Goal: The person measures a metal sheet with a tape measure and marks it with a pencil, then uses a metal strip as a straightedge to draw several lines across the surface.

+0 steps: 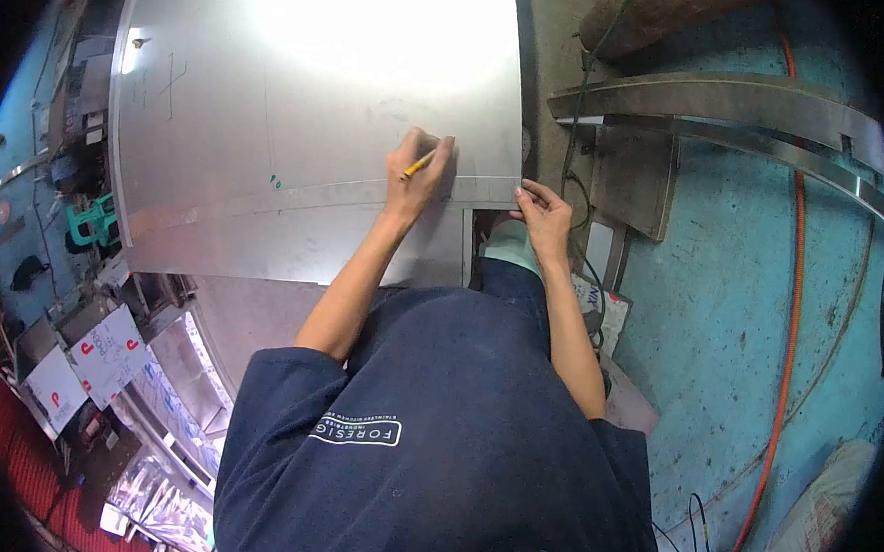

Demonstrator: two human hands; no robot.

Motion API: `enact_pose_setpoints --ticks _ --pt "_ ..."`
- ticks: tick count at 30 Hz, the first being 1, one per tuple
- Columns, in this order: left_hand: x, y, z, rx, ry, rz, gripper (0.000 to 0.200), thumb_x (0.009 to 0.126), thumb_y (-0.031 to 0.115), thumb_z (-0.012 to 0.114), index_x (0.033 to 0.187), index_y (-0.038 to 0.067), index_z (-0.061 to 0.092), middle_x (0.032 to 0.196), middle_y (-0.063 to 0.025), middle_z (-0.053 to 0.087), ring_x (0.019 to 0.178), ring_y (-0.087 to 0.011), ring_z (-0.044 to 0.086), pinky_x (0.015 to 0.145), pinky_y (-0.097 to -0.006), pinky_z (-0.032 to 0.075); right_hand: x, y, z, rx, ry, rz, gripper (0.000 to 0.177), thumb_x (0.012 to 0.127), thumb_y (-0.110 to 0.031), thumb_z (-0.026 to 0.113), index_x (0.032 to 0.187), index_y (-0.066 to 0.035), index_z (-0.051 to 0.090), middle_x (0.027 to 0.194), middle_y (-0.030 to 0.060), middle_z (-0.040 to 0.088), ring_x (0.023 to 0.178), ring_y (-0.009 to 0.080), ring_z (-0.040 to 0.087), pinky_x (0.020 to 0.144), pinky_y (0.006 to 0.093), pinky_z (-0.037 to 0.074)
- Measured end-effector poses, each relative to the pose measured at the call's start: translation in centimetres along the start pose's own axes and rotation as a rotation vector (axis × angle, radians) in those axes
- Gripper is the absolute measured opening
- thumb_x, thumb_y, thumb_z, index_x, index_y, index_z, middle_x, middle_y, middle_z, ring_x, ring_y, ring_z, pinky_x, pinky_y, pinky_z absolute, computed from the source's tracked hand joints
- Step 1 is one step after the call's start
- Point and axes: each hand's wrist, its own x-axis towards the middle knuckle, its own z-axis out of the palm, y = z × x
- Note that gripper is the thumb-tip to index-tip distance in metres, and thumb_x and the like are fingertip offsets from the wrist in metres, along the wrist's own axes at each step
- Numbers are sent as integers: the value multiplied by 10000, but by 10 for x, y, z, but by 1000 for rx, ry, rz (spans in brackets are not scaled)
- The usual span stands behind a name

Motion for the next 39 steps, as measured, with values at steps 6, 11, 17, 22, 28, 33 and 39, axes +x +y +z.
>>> enact_pose_setpoints --ticks 6,11,17,22,28,33,39 --pt "-2 -9 -20 -113 -289 -191 257 910 159 752 772 20 586 694 -21 643 640 -67 556 567 -255 456 1 4 -1 6 3 -5 335 936 -118 720 1191 90 654 969 111 699 806 120 676 699 263 622" --pt "-6 -12 -24 -69 -395 -175 288 917 187 740 749 14 582 671 -36 636 635 -75 554 555 -271 452 0 1 -1 11 6 2 333 934 -125 722 1177 93 657 999 140 708 834 152 701 672 265 622" --pt "-5 -10 -23 -58 -363 -131 280 887 176 749 745 -12 597 596 -77 594 556 -113 525 520 -306 436 0 1 -1 -2 12 16 326 938 -114 710 1182 96 655 993 138 706 829 153 699 677 264 621" --pt "-4 -10 -24 -48 -374 -120 285 895 172 747 748 -9 583 626 -68 610 582 -101 526 530 -294 436 1 3 0 -3 20 21 325 939 -104 704 1188 97 653 1008 148 707 829 154 697 675 263 620" --pt "-1 -9 -23 -28 -403 -114 281 896 163 744 752 -9 575 637 -86 616 596 -107 541 535 -299 440 1 4 -1 -1 20 23 325 938 -104 705 1186 100 655 1006 152 711 818 150 697 676 264 619" --pt "2 -16 -16 -38 -46 -16 284 893 184 749 750 0 587 630 -100 618 592 -117 553 532 -309 439 -1 -1 1 -11 20 -19 320 940 -111 706 1178 98 660 981 144 714 805 144 697 670 260 616" --pt "-4 -15 -40 -65 -247 -140 289 894 197 755 751 2 599 634 -76 637 575 -94 547 525 -291 440 -2 -4 1 -59 27 41 324 942 -115 705 1184 95 660 992 154 713 823 150 704 670 265 621"
